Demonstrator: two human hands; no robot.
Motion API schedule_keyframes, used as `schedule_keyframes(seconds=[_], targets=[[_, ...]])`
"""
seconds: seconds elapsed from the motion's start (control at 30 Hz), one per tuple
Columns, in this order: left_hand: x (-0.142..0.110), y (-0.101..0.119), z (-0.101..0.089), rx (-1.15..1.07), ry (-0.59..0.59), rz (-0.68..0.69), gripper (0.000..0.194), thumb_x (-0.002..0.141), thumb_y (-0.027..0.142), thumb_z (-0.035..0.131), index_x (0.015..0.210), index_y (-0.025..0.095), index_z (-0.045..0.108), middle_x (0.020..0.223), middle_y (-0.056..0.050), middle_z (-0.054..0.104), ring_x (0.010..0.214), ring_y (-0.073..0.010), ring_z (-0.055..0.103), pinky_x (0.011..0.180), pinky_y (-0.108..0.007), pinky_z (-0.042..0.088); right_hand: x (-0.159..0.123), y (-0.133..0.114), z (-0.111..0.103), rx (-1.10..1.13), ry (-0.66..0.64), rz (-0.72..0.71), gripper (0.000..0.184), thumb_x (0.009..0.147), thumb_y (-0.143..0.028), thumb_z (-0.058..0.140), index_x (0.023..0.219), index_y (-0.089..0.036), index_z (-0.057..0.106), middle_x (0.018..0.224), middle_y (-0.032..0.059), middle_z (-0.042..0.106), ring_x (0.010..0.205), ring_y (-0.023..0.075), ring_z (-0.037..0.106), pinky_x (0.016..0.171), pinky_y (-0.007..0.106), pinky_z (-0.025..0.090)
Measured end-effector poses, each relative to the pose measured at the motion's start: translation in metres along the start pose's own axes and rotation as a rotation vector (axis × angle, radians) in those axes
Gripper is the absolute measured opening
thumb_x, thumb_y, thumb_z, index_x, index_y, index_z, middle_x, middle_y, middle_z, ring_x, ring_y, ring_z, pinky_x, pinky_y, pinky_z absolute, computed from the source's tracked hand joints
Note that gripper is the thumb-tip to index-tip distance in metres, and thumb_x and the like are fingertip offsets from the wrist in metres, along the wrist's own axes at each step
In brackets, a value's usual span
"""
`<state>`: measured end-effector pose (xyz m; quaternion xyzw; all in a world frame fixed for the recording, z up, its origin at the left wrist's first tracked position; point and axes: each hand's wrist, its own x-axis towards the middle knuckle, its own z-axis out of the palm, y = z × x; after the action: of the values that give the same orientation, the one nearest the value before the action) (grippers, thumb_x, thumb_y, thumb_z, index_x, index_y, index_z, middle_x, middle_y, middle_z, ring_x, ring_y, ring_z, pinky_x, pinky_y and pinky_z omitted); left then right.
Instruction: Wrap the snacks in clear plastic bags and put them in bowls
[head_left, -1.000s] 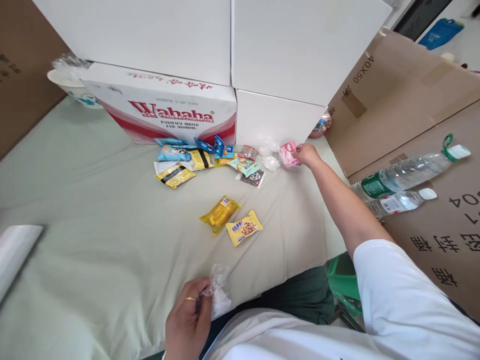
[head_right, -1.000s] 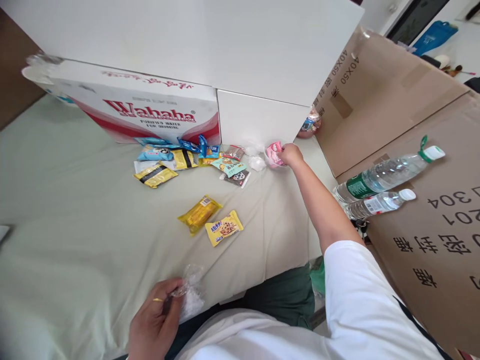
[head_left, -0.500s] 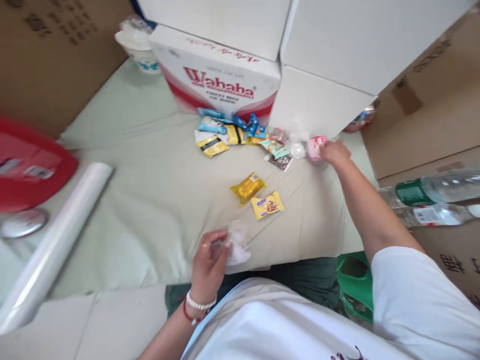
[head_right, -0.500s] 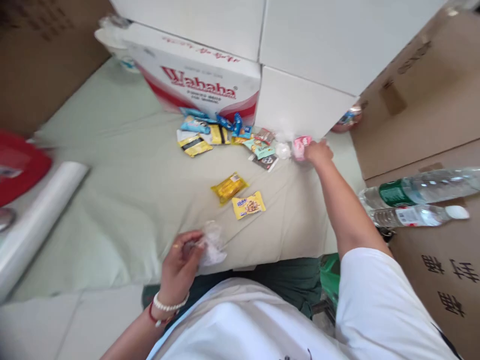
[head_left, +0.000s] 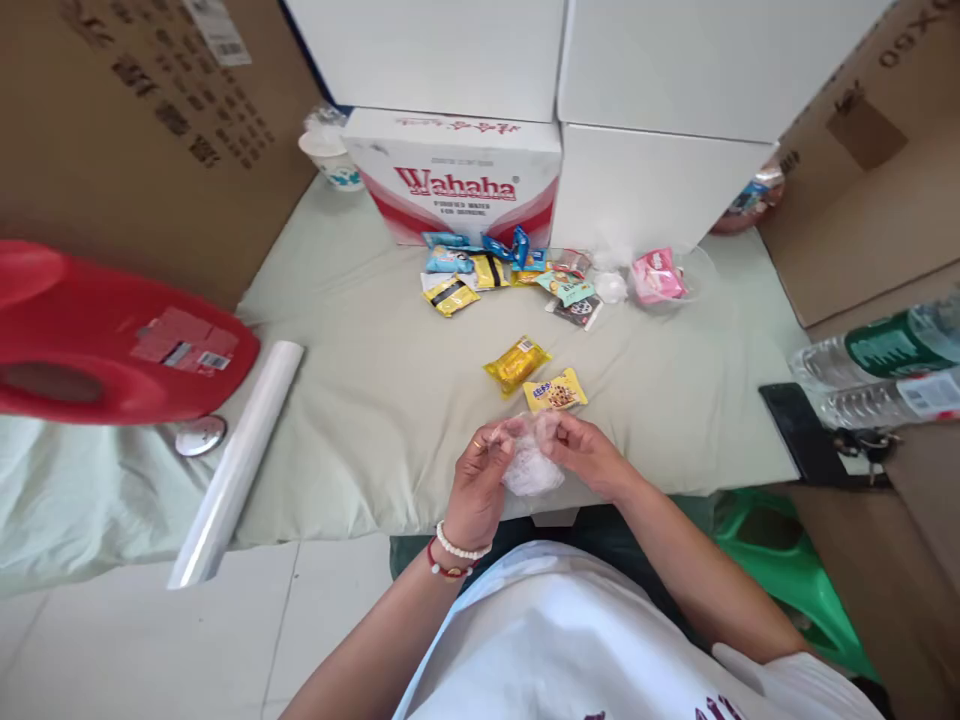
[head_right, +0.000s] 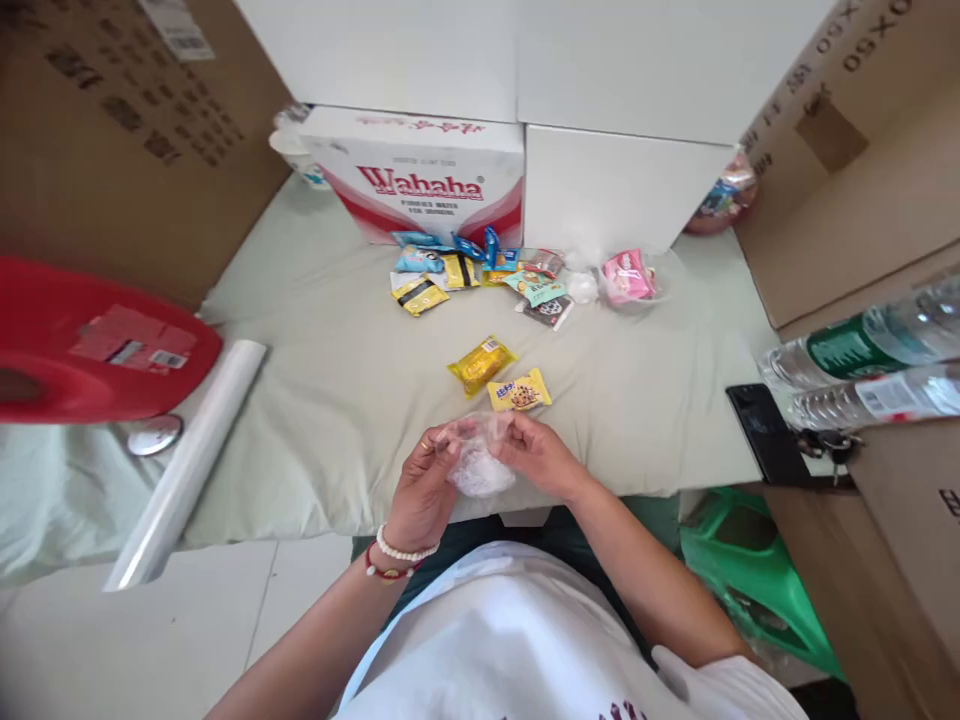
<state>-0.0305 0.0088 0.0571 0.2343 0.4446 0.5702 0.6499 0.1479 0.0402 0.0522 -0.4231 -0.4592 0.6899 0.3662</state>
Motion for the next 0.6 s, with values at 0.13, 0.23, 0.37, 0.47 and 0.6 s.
schedule_keyframes(seconds=[0.13, 0.23, 0.37, 0.47, 0.6], targets=[[0.006, 0.005, 0.003, -0.03, -0.071, -0.061, 0.032, 0.071, 0.04, 0.09, 0.08, 0.021, 0.067, 0.11, -0.003, 0.073, 0.097, -0.0172, 0.066, 0.086, -0.031, 0.051, -0.011, 0.003, 0.002, 0.292, 0.121, 0.0, 0.042, 0.073, -0.058, 0.087, 0.088, -0.024, 0.068, 0.094, 0.002, 0.071, 0.089, 0.0202, 0.065, 0.088, 0.036, 0.052], [0.008, 0.005, 0.004, -0.062, -0.14, -0.138, 0.034, 0.071, 0.043, 0.09, 0.081, 0.022, 0.065, 0.091, 0.0, 0.072, 0.086, -0.0159, 0.066, 0.082, -0.031, 0.051, -0.018, -0.006, -0.005, 0.424, 0.08, 0.055, 0.048, 0.07, -0.058, 0.09, 0.096, -0.024, 0.068, 0.097, 0.0032, 0.072, 0.081, 0.0188, 0.067, 0.075, 0.033, 0.055], [0.006, 0.003, 0.004, 0.052, -0.165, -0.159, 0.036, 0.077, 0.05, 0.085, 0.079, 0.021, 0.064, 0.069, 0.003, 0.06, 0.071, -0.0124, 0.058, 0.072, -0.027, 0.047, -0.021, -0.012, -0.019, 0.282, 0.071, 0.096, 0.047, 0.074, -0.06, 0.085, 0.086, -0.022, 0.061, 0.082, -0.0005, 0.068, 0.059, 0.0118, 0.056, 0.05, 0.024, 0.044], [0.006, 0.003, -0.001, 0.298, -0.265, -0.192, 0.041, 0.077, 0.056, 0.083, 0.078, 0.018, 0.068, 0.071, 0.001, 0.061, 0.067, -0.0107, 0.051, 0.068, -0.026, 0.043, -0.018, -0.013, -0.033, 0.13, 0.144, 0.078, 0.046, 0.076, -0.061, 0.083, 0.086, -0.022, 0.06, 0.072, -0.004, 0.062, 0.054, 0.0093, 0.05, 0.046, 0.021, 0.037], [0.006, 0.008, -0.006, 0.586, -0.481, -0.22, 0.035, 0.07, 0.046, 0.09, 0.08, 0.018, 0.074, 0.077, -0.002, 0.065, 0.071, -0.013, 0.054, 0.071, -0.028, 0.044, -0.019, -0.017, -0.048, 0.039, 0.174, 0.051, 0.044, 0.078, -0.061, 0.08, 0.09, -0.021, 0.065, 0.072, -0.0044, 0.058, 0.056, 0.0097, 0.047, 0.048, 0.022, 0.036]])
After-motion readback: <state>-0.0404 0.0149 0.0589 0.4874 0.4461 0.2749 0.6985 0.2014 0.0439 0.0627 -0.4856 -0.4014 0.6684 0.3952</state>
